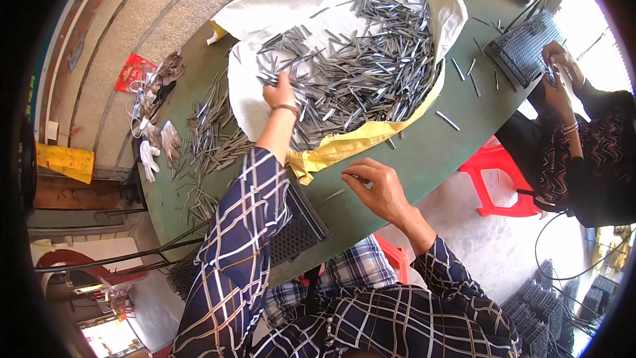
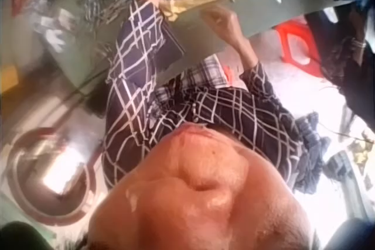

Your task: Inserting small metal pins into a black mesh component frame.

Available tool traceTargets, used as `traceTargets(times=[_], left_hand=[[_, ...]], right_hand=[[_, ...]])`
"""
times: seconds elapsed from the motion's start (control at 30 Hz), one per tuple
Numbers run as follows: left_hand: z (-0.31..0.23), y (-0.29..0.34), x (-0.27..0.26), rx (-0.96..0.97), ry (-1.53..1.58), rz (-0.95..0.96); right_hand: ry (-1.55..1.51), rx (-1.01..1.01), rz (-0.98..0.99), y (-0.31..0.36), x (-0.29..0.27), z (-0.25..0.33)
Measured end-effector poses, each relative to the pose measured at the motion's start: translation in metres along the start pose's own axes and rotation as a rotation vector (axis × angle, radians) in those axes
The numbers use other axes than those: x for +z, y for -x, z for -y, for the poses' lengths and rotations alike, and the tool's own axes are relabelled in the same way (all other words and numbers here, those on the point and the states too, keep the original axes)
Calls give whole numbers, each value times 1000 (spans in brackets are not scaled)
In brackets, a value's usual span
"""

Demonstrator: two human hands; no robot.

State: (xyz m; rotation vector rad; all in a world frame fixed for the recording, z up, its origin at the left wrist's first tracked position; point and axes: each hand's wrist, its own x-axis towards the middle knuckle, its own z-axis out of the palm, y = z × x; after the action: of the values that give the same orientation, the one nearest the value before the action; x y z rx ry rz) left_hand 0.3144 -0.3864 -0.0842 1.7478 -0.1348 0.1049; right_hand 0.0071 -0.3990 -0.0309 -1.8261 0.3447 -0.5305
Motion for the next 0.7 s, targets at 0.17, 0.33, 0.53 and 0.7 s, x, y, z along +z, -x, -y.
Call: traceTargets(times=[0.17,0.33,0.53,0.7], left_hand=[[-70,-24,-25,-581,714,95],[-125,68,-44,-192,685,238],[-106,105,-92,36,603,231],[-112,145,-151,2,509,273]], right_hand=[[-390,174,-161,-35,17,1],[-1442,476,-341,-123,65,5],[-1278,574,-350,-108,110,66],[-1138,501,-301,-52,134,89]])
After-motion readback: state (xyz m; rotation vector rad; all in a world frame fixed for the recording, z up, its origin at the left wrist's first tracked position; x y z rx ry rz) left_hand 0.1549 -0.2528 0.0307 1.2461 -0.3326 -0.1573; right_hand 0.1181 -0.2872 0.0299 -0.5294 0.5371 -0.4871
